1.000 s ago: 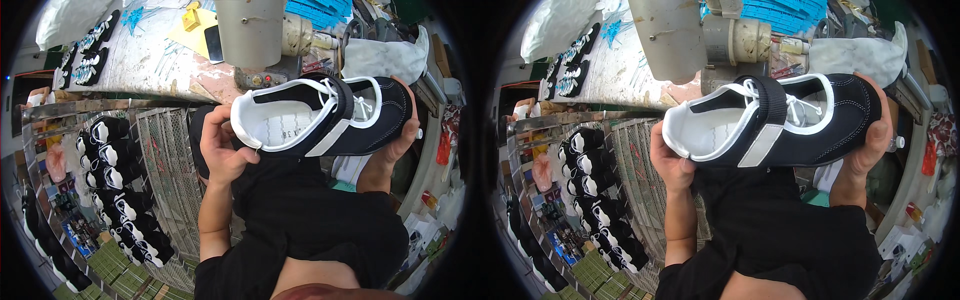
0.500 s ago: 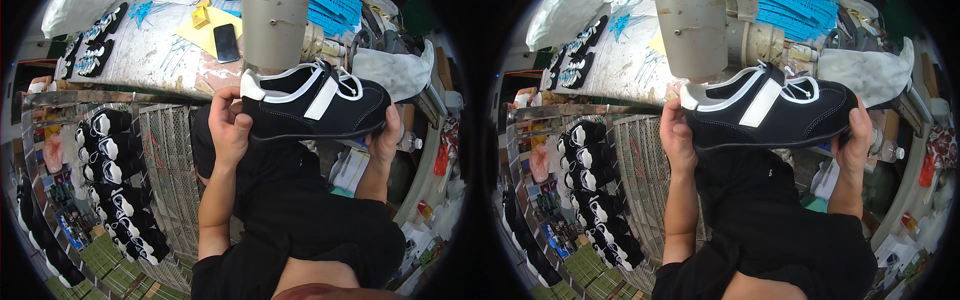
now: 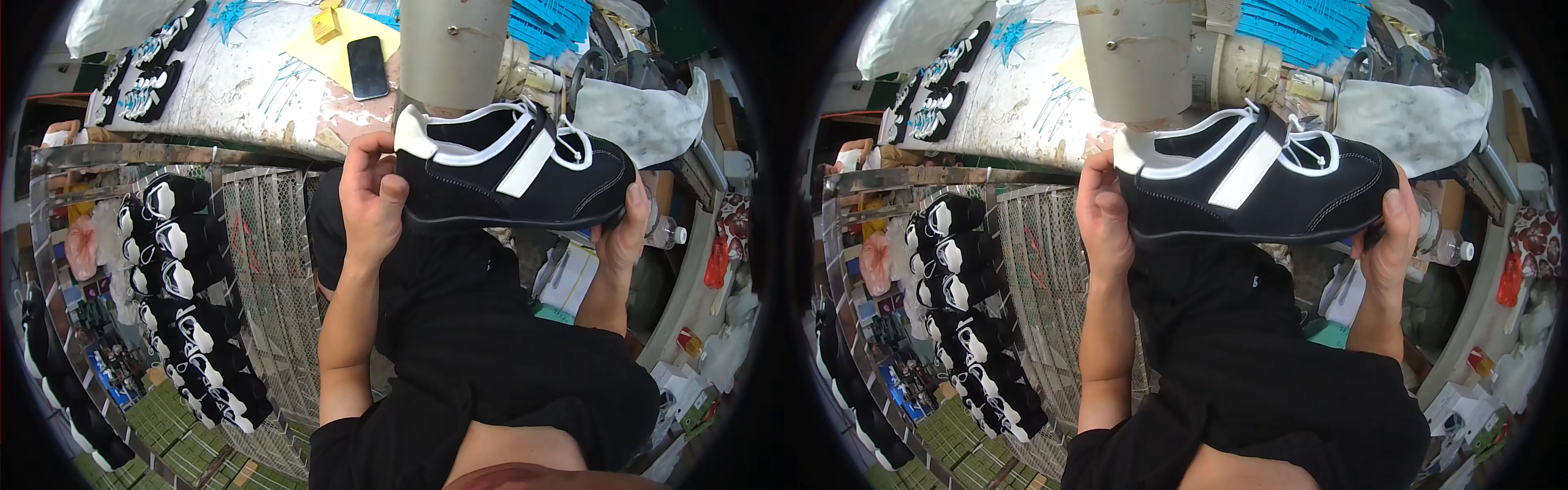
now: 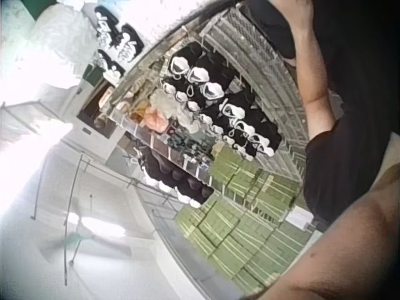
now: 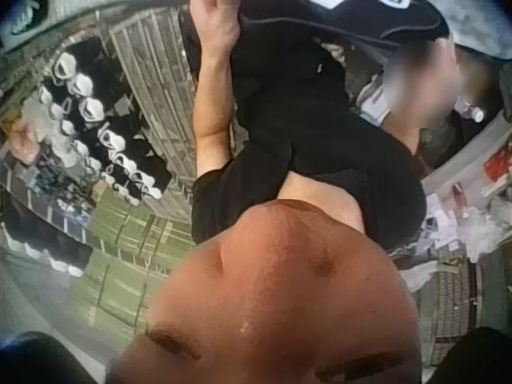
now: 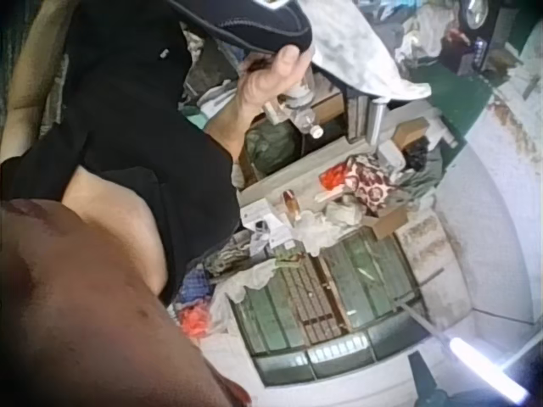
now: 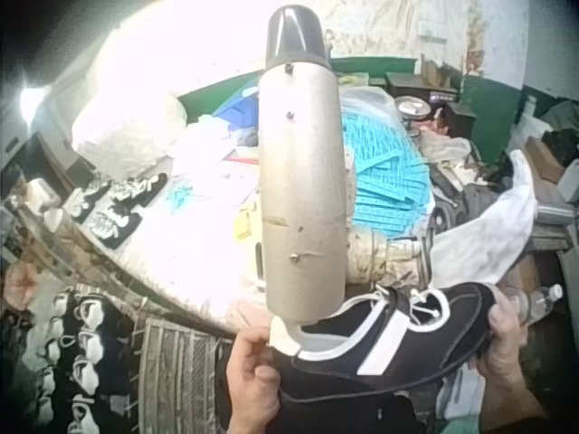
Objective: The person sits and repeatedly wipes the exterior of black and white shoes with a white cloth. They handle each shoe one at a time, turning it over to clean different sides, then place it on a nearby metal rack. The person continues this process for multiple shoes.
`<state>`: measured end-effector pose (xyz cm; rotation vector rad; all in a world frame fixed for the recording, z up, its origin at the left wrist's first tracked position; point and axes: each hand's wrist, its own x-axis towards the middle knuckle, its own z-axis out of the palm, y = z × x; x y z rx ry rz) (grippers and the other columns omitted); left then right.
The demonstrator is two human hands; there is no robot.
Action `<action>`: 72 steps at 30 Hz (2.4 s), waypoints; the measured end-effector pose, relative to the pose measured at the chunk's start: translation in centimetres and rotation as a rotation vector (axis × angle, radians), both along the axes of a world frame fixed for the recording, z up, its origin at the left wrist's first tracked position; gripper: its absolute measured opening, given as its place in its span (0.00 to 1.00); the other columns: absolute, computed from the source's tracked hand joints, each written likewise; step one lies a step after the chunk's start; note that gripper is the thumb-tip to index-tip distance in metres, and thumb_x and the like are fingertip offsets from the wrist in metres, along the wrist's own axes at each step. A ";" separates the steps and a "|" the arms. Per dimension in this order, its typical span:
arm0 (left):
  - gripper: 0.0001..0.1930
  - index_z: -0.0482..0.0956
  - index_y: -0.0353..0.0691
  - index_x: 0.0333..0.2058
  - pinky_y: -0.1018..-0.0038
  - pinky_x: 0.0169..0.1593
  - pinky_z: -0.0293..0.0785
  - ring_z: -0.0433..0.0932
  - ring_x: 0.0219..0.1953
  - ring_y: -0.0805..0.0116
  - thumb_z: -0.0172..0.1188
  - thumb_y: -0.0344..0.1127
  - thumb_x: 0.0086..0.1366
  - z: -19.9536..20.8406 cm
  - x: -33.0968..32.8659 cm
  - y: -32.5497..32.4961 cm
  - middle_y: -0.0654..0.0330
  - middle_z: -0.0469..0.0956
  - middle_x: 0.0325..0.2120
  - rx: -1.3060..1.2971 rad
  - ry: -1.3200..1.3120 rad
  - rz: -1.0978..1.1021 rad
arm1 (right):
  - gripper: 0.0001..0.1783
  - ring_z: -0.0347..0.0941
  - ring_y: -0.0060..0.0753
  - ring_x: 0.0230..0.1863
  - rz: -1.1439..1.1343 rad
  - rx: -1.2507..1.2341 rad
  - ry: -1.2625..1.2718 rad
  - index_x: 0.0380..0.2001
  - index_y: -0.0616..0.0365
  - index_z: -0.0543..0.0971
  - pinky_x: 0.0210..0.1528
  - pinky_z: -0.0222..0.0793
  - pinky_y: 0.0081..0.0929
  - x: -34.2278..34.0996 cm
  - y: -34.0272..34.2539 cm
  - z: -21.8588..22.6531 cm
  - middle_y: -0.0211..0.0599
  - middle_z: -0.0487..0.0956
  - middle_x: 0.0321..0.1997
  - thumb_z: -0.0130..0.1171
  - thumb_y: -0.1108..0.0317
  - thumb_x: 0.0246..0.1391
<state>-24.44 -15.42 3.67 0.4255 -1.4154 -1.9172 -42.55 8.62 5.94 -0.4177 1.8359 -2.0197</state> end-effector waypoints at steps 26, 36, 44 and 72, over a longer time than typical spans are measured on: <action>0.21 0.74 0.29 0.53 0.80 0.53 0.67 0.75 0.46 0.76 0.56 0.41 0.70 -7.2 16.5 1.2 0.61 0.79 0.43 0.203 -0.383 0.320 | 0.26 0.68 0.12 0.20 0.788 0.318 -0.288 0.56 0.64 0.71 0.22 0.63 0.13 7.8 -0.8 -8.1 0.27 0.80 0.28 0.67 0.65 0.58; 0.22 0.77 0.30 0.54 0.74 0.57 0.71 0.78 0.50 0.71 0.65 0.39 0.66 -12.8 17.9 0.7 0.57 0.82 0.45 0.141 -0.599 -0.006 | 0.14 0.77 0.27 0.46 0.883 0.241 -0.103 0.51 0.63 0.73 0.47 0.74 0.24 11.8 -8.2 -15.1 0.40 0.76 0.52 0.54 0.79 0.62; 0.25 0.78 0.30 0.54 0.77 0.56 0.72 0.79 0.49 0.72 0.64 0.46 0.68 -12.0 16.8 -0.3 0.56 0.82 0.45 0.178 -0.660 -0.066 | 0.12 0.80 0.40 0.31 0.916 0.265 0.643 0.38 0.61 0.84 0.35 0.75 0.32 15.5 -13.8 -14.8 0.40 0.82 0.30 0.71 0.69 0.51; 0.18 0.81 0.29 0.49 0.79 0.49 0.75 0.81 0.41 0.76 0.66 0.37 0.67 -14.7 15.7 0.1 0.55 0.85 0.39 0.264 -0.529 0.016 | 0.07 0.80 0.52 0.28 1.106 0.618 1.005 0.27 0.69 0.79 0.32 0.78 0.42 17.9 -13.0 -15.1 0.51 0.78 0.26 0.62 0.73 0.46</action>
